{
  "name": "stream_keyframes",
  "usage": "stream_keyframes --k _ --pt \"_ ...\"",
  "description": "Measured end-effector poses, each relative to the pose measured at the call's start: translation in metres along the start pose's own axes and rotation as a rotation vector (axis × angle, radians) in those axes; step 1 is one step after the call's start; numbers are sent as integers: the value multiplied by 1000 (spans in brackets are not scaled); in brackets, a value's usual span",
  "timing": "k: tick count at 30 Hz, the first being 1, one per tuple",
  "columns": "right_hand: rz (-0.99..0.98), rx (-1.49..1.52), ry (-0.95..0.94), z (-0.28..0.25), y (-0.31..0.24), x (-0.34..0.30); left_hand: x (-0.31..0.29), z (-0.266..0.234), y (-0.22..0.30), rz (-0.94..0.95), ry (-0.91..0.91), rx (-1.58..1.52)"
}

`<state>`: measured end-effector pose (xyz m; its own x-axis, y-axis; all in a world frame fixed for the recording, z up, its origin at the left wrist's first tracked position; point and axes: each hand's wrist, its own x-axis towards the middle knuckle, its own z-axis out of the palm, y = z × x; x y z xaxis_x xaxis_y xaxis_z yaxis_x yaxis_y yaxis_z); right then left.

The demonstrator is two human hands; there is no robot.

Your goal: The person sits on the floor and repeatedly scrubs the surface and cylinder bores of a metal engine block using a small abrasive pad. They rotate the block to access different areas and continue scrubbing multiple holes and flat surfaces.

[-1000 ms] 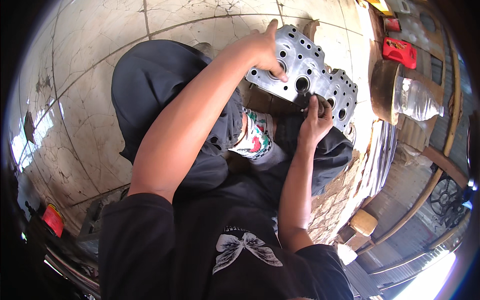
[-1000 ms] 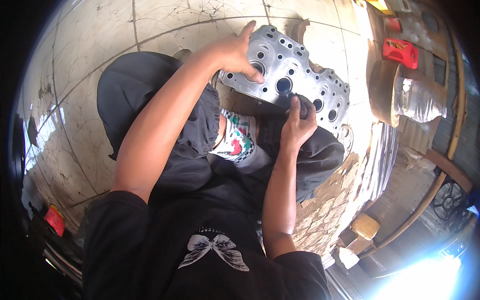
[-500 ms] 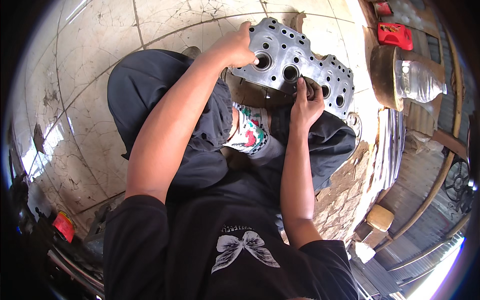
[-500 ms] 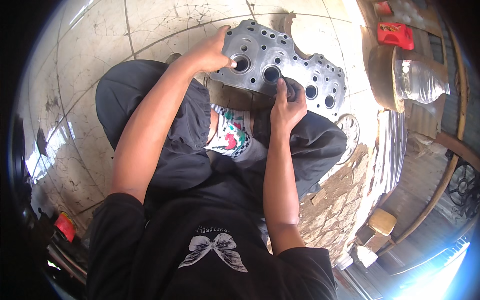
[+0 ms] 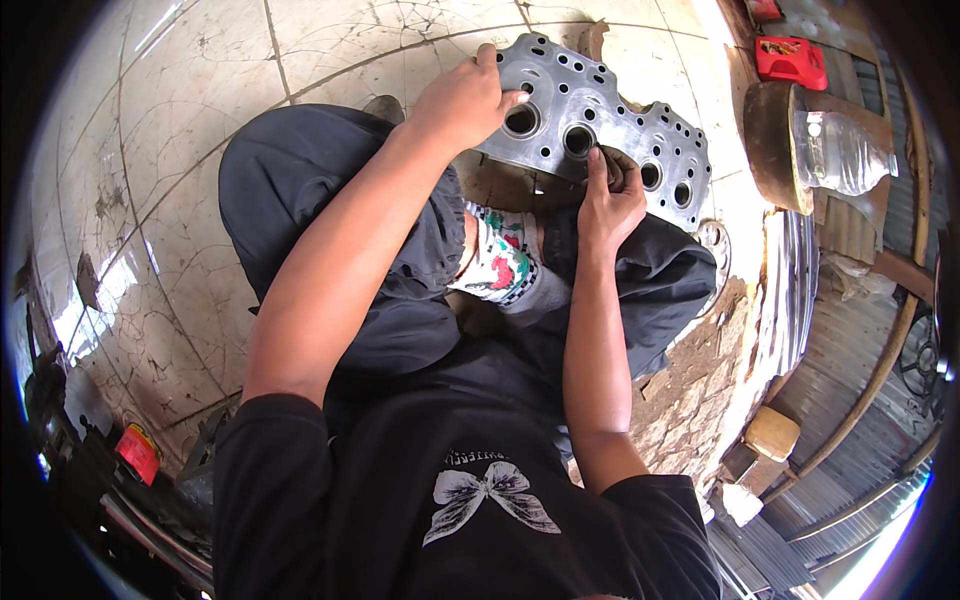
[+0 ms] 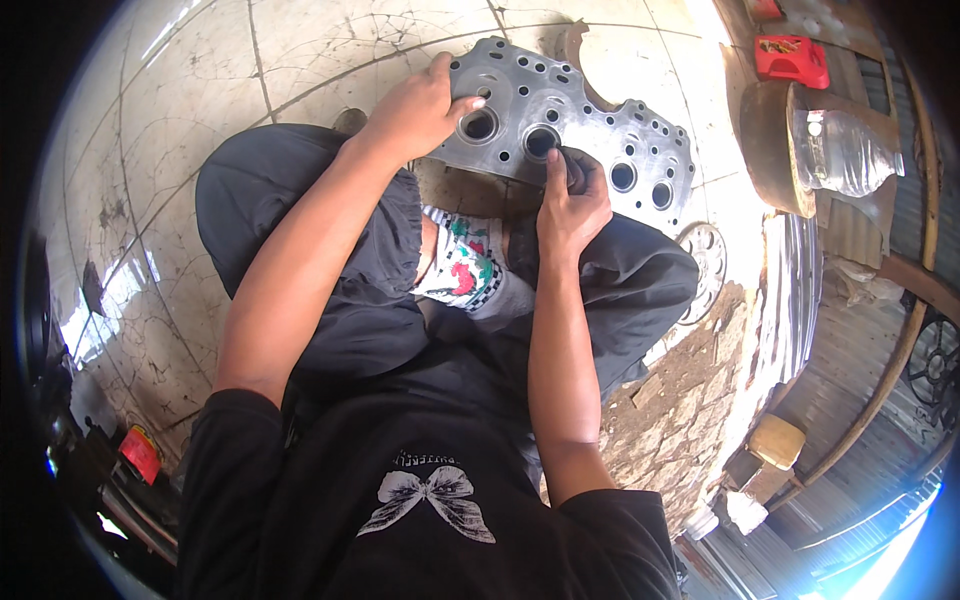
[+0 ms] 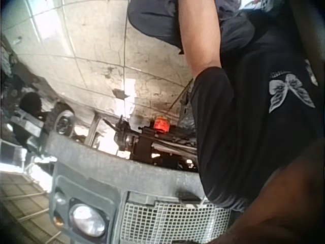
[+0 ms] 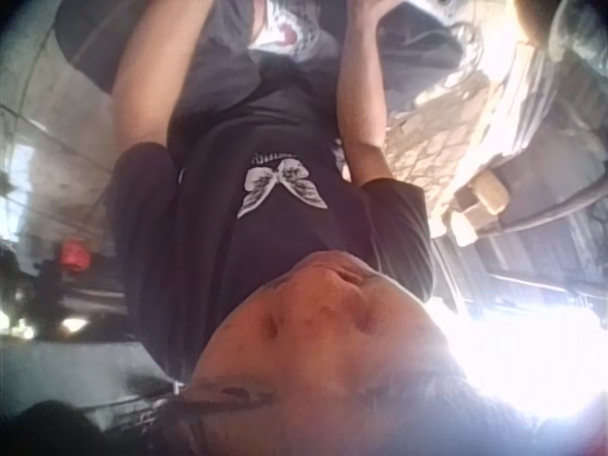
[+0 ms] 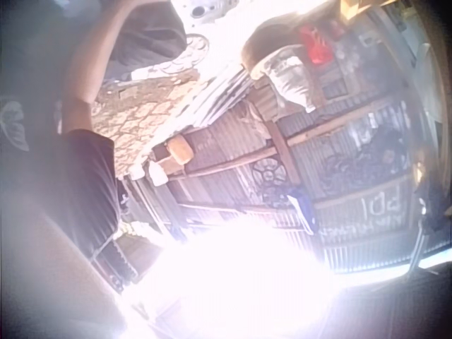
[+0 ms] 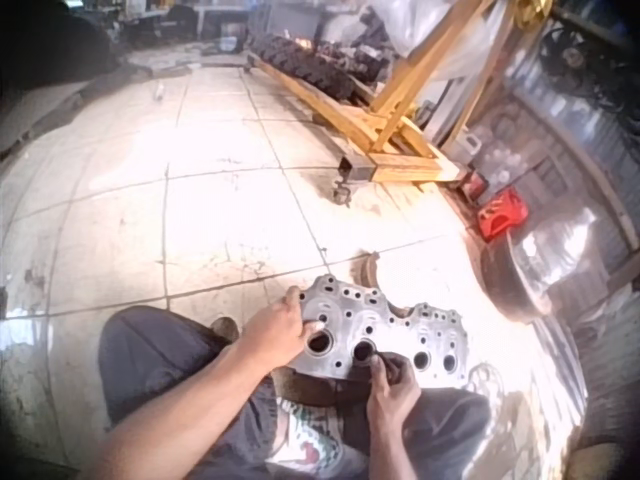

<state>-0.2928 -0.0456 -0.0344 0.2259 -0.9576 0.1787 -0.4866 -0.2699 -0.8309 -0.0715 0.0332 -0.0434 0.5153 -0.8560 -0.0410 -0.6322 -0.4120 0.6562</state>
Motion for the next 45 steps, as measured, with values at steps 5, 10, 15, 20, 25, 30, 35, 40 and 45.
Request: stream_keyframes --k 5,10,15,20,25,30,35,40,45 --pt "1 -46 -7 -1 0 1 23 -6 11 -186 -39 -31" --pt "17 -30 -16 0 -1 -1 21 -21 -7 -70 72 -91" --pt "1 -66 -19 -1 0 -1 -9 -47 22 42 115 69" --pt "-36 -91 -9 1 4 0 -59 -34 24 196 74 227" --pt "-25 -118 -18 1 -1 1 -74 -16 34 228 92 365" --pt "-18 -104 -16 1 1 0 -73 -11 39 163 36 353" --pt "-31 -148 -16 2 -2 0 -73 7 29 223 179 397" --pt "-31 -131 -13 4 6 1 -69 8 25 257 201 348" --pt "-57 -115 -14 4 0 0 -66 7 25 288 187 390"
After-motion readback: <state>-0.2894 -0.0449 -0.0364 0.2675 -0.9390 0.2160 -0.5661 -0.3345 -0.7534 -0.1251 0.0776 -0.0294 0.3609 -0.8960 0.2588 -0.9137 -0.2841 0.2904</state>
